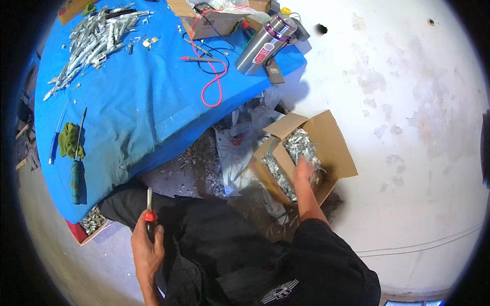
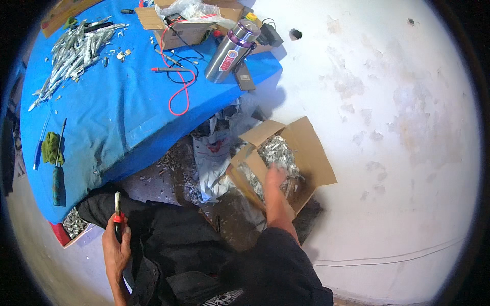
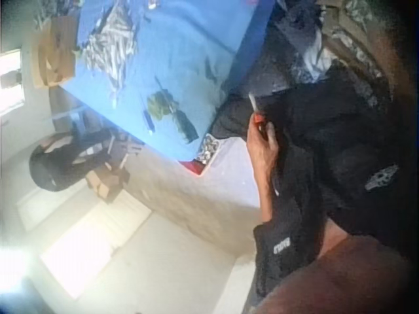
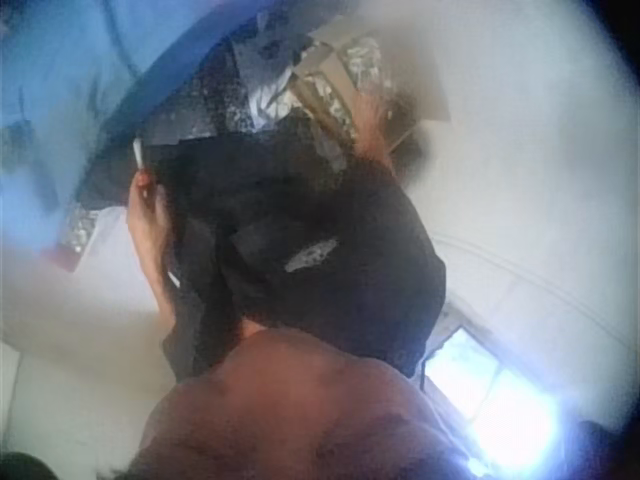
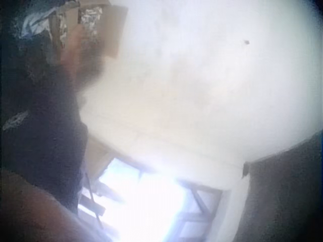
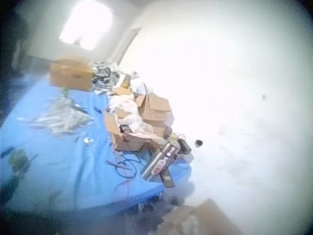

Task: The person uses a screwdriver and pliers to assemble and handle numerous small silver metal parts on a blue-covered table.

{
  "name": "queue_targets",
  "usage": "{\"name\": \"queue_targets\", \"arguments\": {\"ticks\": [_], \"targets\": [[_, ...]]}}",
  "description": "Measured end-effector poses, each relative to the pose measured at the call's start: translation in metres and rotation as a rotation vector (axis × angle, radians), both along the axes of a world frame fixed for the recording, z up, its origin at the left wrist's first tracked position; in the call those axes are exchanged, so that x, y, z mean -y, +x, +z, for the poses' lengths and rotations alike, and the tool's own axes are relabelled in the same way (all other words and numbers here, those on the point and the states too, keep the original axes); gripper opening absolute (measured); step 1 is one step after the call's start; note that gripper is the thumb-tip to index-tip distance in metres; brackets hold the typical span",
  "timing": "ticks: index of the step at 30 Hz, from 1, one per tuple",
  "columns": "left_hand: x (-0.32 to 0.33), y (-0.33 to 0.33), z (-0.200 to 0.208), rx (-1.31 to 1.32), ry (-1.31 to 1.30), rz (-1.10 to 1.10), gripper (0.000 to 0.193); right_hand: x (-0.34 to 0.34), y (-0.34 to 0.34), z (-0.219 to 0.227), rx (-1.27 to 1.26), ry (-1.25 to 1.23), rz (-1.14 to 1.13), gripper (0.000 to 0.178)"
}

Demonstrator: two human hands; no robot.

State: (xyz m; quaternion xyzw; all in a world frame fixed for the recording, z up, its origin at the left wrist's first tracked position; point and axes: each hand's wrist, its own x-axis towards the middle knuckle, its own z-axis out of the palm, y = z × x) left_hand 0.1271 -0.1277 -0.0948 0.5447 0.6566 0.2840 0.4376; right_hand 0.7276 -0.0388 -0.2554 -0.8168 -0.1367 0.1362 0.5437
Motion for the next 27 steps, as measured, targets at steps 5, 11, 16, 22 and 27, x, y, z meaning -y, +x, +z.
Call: {"name": "queue_targets", "arguments": {"ticks": [5, 11, 16, 22, 27], "targets": [[-0.001, -0.007, 0.003, 0.024, -0.004, 0.052, 0.045, -0.040, -0.139, 0.020, -0.300, -0.119, 0.505, 0.019], [0.002, -0.033, 0.023, -0.001, 0.000, 0.209, 0.035, -0.062, -0.287, 0.083, -0.686, -0.069, 0.945, 0.020], [-0.002, -0.071, 0.032, -0.081, 0.178, 0.398, 0.026, -0.065, -0.361, 0.125, -0.927, 0.071, 1.104, 0.026], [-0.022, -0.147, 0.032, -0.379, 0.241, 0.629, 0.038, -0.068, -0.396, 0.144, -0.727, 0.056, 1.202, 0.028], [-0.050, -0.196, 0.000, -0.685, 0.184, 0.610, 0.045, -0.070, -0.403, 0.152, -0.730, 0.010, 1.282, 0.028]]}}
